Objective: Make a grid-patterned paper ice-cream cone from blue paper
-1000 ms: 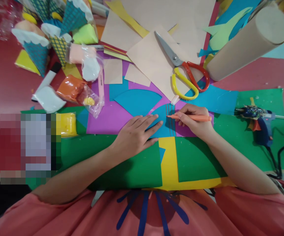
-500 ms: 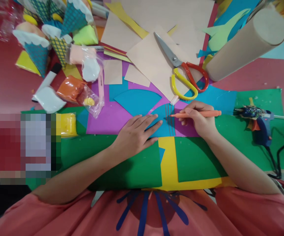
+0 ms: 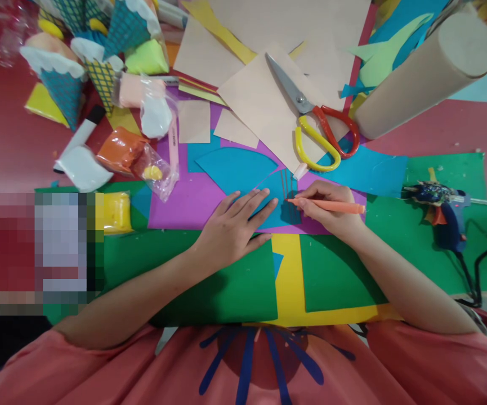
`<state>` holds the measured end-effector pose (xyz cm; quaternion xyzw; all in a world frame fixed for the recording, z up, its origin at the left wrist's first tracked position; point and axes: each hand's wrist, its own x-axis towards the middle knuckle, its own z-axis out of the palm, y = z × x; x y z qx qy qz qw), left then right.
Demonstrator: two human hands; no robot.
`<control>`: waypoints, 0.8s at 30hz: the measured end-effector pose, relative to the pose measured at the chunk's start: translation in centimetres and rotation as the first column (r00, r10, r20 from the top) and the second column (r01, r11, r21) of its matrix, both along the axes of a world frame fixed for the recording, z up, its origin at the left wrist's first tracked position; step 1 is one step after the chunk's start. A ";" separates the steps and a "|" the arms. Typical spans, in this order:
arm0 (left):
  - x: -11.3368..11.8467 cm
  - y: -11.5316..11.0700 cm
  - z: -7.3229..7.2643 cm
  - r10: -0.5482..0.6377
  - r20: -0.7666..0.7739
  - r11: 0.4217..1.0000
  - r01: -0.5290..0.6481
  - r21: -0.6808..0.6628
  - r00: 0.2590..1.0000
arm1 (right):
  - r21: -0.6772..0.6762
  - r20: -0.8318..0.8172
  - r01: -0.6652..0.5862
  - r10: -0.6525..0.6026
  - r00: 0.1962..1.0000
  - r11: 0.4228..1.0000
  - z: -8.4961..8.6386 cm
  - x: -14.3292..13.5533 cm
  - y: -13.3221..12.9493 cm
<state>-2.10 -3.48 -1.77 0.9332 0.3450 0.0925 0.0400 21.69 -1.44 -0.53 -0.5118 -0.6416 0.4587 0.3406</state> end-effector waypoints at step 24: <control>0.0 -0.1 -0.1 0.021 0.018 0.998 -0.020 -0.061 1.000 | -0.032 0.012 -0.119 0.119 0.993 0.992 0.1 0.0 0.3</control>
